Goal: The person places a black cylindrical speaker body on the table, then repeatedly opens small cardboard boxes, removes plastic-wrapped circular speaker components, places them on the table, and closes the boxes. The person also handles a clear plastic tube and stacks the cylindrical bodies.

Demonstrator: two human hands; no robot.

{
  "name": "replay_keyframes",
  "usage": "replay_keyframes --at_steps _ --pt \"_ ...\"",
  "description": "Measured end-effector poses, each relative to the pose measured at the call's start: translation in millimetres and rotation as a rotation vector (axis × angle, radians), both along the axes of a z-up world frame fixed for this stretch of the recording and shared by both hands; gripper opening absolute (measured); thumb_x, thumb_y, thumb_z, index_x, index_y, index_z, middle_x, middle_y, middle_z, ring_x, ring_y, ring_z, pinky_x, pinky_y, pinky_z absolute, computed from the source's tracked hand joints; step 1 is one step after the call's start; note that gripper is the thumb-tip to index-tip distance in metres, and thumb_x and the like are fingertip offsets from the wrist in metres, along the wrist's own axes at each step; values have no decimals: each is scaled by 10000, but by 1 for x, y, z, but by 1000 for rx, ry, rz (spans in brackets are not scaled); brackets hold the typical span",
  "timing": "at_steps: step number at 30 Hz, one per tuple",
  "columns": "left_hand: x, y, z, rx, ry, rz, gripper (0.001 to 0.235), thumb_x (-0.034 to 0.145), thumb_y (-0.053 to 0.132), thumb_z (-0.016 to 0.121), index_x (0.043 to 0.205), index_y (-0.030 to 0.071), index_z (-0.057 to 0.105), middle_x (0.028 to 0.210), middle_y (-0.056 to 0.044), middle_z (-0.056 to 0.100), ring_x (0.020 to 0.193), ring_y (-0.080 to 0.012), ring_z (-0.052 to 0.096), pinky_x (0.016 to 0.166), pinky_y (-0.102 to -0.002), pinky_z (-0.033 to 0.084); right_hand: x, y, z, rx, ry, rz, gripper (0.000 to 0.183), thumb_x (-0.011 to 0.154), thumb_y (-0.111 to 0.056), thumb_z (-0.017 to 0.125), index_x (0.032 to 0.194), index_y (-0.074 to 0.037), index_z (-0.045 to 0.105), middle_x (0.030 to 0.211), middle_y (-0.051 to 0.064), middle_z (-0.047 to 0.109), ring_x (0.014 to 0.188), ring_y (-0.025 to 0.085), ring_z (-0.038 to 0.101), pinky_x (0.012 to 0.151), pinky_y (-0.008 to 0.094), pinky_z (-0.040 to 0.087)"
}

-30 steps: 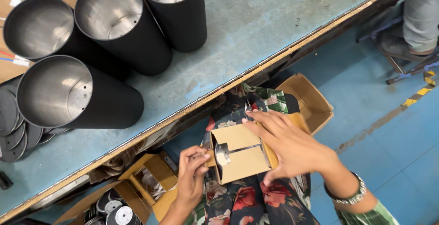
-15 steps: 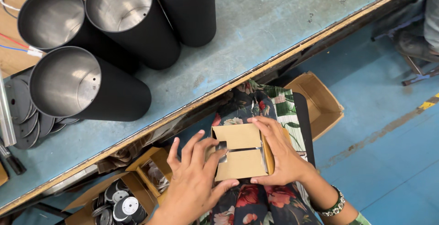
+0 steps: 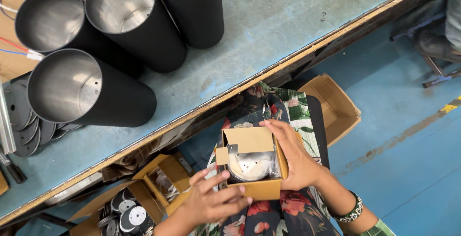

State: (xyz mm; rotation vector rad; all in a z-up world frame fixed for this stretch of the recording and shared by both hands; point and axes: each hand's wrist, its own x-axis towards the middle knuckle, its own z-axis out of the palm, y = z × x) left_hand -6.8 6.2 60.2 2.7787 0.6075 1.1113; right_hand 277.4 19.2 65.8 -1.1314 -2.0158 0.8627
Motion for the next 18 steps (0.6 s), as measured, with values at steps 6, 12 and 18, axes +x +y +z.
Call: replay_keyframes --at_steps 6,12,18 --pt "-1 38 79 -547 53 -57 453 821 286 762 1208 83 640 1263 -64 610 1213 -297 577 1019 -483 387 -3 -8 3 2 -5 28 1294 562 -390 912 1576 -21 199 1555 227 372 1422 438 368 1172 546 302" --pt "29 67 101 -388 293 42 357 821 261 770 1108 92 640 1143 -72 648 1012 -279 613 827 -388 476 -7 -17 3 88 45 41 1347 600 -377 935 1612 -82 97 1588 255 320 1415 426 403 1183 540 334" --pt "27 102 54 -683 208 152 215 959 248 702 1144 142 681 865 -46 701 753 -201 661 664 -321 515 -9 -17 0 90 134 71 1396 612 -319 952 1629 -158 11 1645 342 128 1503 508 309 1213 589 298"
